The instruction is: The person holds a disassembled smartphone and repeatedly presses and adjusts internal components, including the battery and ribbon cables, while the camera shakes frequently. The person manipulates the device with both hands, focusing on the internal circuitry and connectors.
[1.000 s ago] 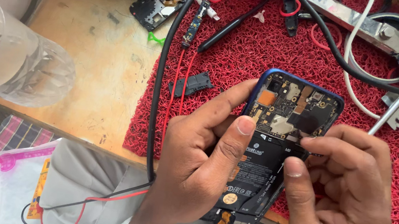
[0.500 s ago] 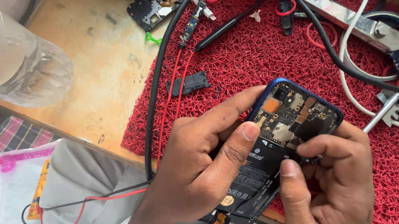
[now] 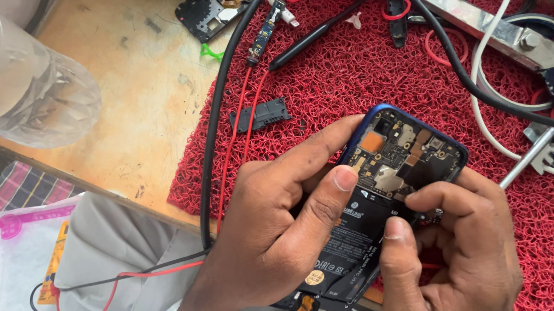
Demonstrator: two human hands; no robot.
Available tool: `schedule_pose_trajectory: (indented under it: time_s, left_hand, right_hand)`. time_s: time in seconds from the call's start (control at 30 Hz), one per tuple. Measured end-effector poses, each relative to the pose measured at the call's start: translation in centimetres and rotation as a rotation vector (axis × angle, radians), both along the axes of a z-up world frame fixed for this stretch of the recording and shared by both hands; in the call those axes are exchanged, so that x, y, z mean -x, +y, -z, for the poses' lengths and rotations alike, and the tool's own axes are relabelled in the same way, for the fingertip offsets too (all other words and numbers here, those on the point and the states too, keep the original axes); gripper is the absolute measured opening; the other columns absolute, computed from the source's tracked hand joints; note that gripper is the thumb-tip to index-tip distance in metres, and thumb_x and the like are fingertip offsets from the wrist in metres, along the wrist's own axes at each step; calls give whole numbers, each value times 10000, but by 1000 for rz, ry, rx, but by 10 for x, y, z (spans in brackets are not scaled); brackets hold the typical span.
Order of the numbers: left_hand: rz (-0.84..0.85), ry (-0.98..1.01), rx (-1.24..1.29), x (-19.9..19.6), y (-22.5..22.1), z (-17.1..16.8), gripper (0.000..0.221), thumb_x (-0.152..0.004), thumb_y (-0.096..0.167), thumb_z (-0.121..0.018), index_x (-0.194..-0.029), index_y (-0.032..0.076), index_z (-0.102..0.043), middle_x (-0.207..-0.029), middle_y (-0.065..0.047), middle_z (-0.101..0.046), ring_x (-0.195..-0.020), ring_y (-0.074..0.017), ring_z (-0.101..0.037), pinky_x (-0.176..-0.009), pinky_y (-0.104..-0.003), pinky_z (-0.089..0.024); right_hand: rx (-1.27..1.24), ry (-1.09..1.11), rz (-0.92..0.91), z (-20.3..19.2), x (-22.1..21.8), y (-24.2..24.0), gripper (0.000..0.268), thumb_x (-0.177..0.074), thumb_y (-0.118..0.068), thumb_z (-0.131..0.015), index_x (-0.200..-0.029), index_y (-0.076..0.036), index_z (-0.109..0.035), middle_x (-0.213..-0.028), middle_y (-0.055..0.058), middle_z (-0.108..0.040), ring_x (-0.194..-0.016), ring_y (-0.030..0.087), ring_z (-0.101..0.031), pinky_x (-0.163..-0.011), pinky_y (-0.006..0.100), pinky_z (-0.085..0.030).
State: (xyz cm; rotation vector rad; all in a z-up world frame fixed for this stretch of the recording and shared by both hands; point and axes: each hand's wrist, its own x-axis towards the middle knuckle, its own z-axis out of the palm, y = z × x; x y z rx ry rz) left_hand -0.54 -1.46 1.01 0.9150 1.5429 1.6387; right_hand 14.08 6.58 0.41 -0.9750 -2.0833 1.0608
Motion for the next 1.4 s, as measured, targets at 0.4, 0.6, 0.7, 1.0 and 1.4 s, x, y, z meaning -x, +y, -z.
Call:
schedule_pose_trajectory:
  time_s: [0.4,0.6,0.7,1.0,1.4]
  left_hand:
    - [-2,-3,70,-1,2,-3,420,-1056,102,-567,-1462,-3,-590,-671,59,-541,-581,19,-426,-472,-210,-339]
    - [9,-65,138,1,0,15,451,-1005,178,-575,-1439,72,-632,-587,65,-532,-484,0,-441,-420,-229,-344]
    - [-11,-22,201,5,5,45,474,-956,253,-625,-1405,109,-662,-629,2,-689,-497,-35,-570,-457,-237,-451]
    - [-83,31,-18,18,32,124,454,-945,232,-659,-1340,8,-672,-1076,-135,-810,-990,-157,-812,-912,-279,-585]
    - [-18,120,164,15,31,47,515,-940,214,-620,-1449,143,-649,-834,-44,-844,-582,-74,-668,-578,-248,-561]
  right_hand:
    - [317,209,-35,8,-7,7,211,-911,54,-633,-1095,19,-536,-1260,114,-552,-874,61,-650,-663,181,-554]
    - [252,216,-28,51,-24,20,191,-828,29,-696,-993,-29,-618,-1297,133,-597,-781,39,-673,-597,157,-534]
    - [103,13,152,95,-28,25,216,-758,-22,-810,-908,-83,-667,-1299,112,-695,-582,101,-601,-509,225,-504]
    - [179,225,-93,159,-13,85,112,-736,-6,-764,-744,-42,-658,-1079,158,-744,-918,224,-774,-783,329,-646]
    - [217,98,-104,74,-10,68,67,-729,-34,-770,-755,-48,-710,-743,108,-733,-666,145,-703,-647,253,-560]
